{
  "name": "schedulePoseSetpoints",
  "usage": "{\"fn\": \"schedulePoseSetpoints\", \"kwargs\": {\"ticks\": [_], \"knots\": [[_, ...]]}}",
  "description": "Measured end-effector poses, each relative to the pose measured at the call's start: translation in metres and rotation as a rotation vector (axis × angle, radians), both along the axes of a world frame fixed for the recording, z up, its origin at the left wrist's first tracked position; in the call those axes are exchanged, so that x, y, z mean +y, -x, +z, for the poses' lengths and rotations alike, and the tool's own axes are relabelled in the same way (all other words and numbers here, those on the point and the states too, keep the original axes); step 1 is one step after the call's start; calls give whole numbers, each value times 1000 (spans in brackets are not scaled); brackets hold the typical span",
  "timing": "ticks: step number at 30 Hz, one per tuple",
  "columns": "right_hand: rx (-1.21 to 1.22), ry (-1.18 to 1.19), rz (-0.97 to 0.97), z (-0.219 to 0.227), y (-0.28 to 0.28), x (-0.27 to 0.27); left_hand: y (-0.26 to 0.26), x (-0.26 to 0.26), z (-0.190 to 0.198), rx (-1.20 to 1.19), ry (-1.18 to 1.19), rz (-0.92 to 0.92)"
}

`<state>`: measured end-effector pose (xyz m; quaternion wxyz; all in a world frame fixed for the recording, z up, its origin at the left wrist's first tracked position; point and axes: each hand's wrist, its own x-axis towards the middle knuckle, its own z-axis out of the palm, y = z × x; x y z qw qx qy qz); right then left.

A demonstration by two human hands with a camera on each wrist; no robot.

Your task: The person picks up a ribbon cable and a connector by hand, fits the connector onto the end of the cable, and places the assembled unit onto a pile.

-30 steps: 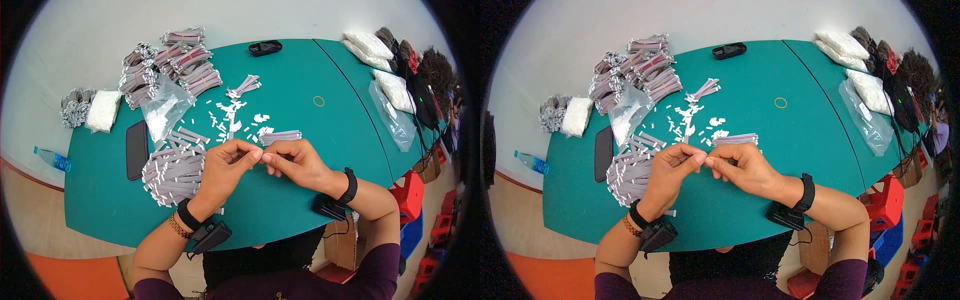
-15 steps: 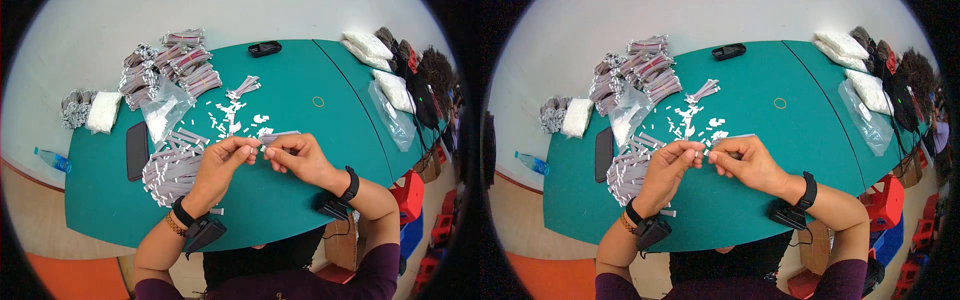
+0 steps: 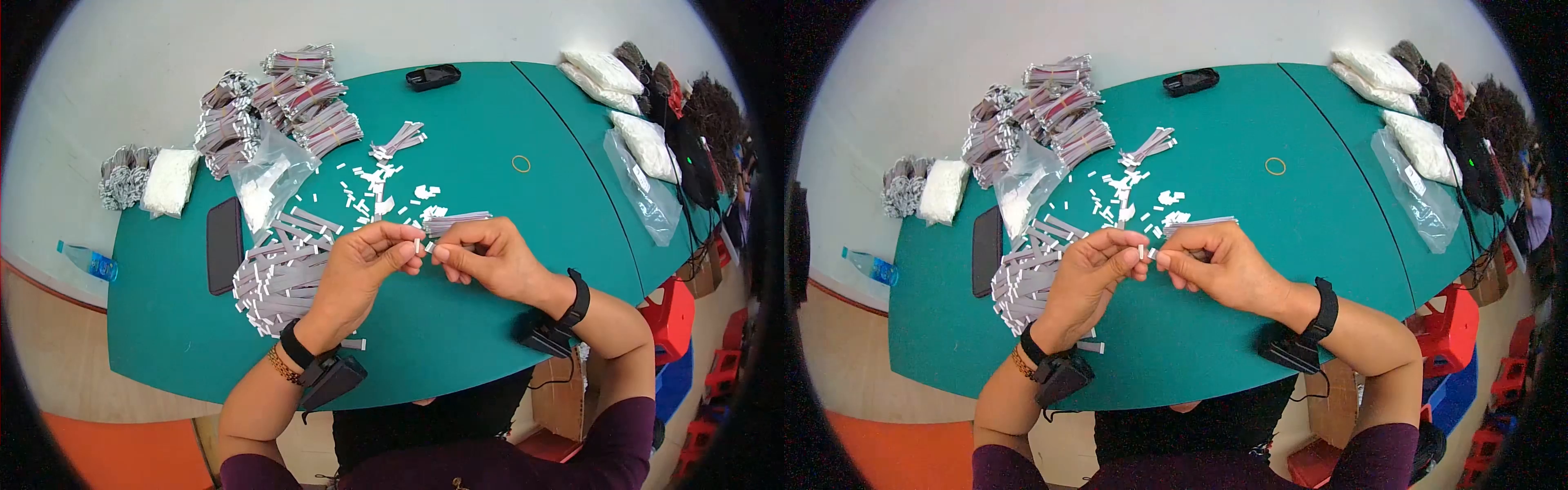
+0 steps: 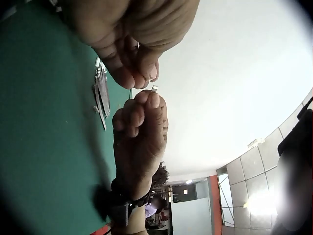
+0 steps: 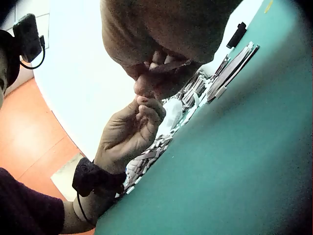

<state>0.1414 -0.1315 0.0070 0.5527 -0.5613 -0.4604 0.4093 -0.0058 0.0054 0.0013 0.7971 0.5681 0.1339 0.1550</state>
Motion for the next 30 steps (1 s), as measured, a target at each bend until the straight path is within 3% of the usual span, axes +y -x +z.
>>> {"fn": "schedulePoseSetpoints", "kwargs": {"ticks": [12, 30], "knots": [[1, 32, 57, 0, 1, -2, 3, 7, -5, 60, 155, -103], [-39, 63, 88, 4, 2, -3, 2, 2, -1, 51, 150, -119]]}}
